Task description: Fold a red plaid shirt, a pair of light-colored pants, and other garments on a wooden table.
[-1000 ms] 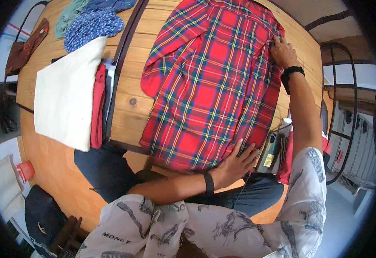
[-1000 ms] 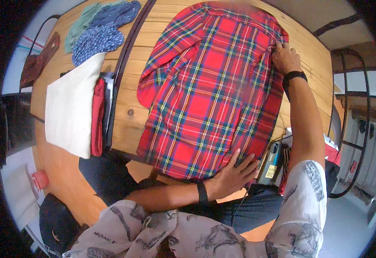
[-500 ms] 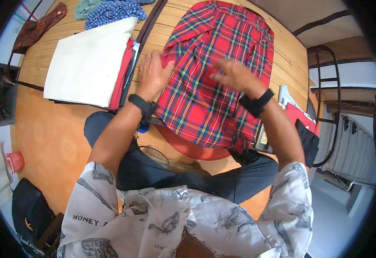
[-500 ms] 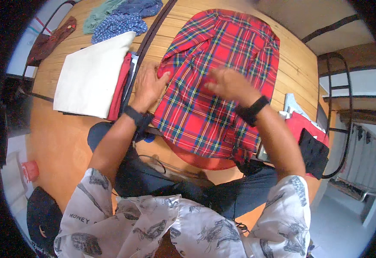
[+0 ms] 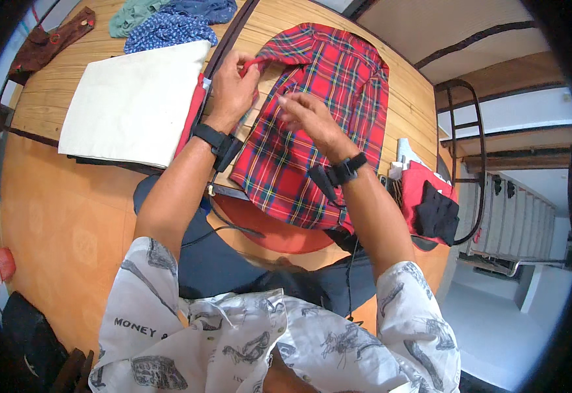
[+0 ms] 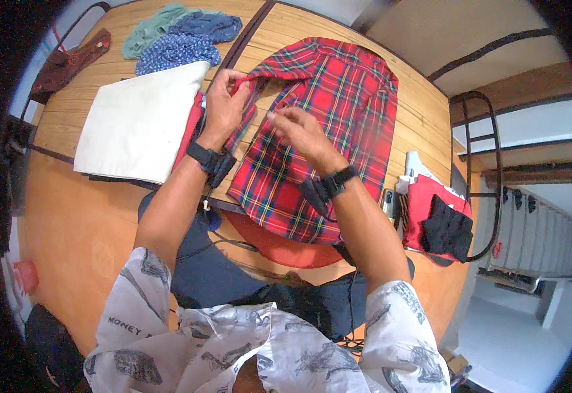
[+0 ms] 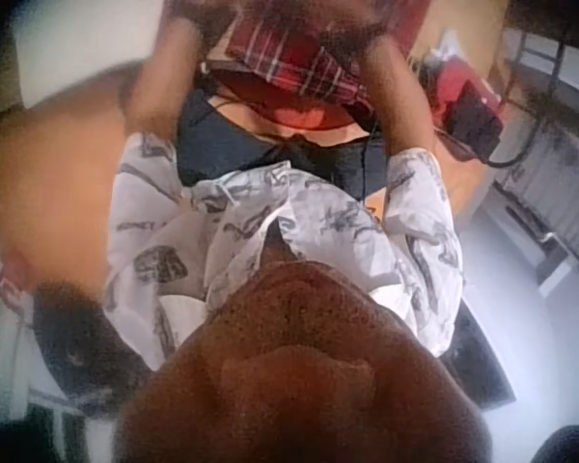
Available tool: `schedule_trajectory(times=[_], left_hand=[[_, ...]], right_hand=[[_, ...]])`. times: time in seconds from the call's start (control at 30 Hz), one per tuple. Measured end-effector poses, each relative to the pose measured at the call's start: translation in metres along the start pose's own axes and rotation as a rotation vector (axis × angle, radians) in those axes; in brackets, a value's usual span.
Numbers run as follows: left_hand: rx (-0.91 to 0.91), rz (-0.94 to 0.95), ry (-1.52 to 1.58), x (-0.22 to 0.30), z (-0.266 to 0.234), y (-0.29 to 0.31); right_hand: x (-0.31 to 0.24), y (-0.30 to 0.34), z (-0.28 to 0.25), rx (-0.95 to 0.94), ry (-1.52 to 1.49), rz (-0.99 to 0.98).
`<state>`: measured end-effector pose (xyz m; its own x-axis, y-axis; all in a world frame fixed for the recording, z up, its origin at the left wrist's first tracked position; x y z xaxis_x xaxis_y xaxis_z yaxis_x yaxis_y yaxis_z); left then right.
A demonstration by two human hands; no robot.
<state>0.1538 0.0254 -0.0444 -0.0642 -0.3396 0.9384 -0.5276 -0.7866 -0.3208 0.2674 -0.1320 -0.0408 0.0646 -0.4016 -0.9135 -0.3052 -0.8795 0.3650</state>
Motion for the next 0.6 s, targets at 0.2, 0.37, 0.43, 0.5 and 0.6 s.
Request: schedule_trajectory(times=[0.2,0.37,0.43,0.5,0.6], left_hand=[[-0.202,0.496,-0.496,0.067,0.011,0.015],[-0.529,0.183,-0.208,0.038,0.023,0.018],[-0.499,0.078,-0.059,0.029,0.024,0.018],[-0.454,-0.041,0.075,0.011,0.019,0.020],[-0.009,-0.206,0.053,-0.032,-0.002,0.022]], right_hand=[[-0.001,-0.039,0.032,-0.139,-0.594,-0.007],[-0.002,-0.050,0.046,-0.089,-0.878,-0.097],[0.006,-0.059,0.042,-0.099,-0.960,-0.141],[0.014,-0.066,0.041,0.006,-0.902,-0.047],[-0.001,-0.060,0.029,0.015,-0.999,-0.113]])
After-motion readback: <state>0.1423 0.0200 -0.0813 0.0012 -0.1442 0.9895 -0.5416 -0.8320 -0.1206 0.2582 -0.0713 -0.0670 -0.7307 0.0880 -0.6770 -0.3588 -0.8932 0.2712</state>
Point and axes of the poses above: each hand's wrist, its own y-axis away from the middle knuckle, its own z-axis out of the palm, x = y × z, the point moved 7 cm from there along -y, towards the middle knuckle, and after that the axes turned 8 degrees about -x, right-handed, at the moved point
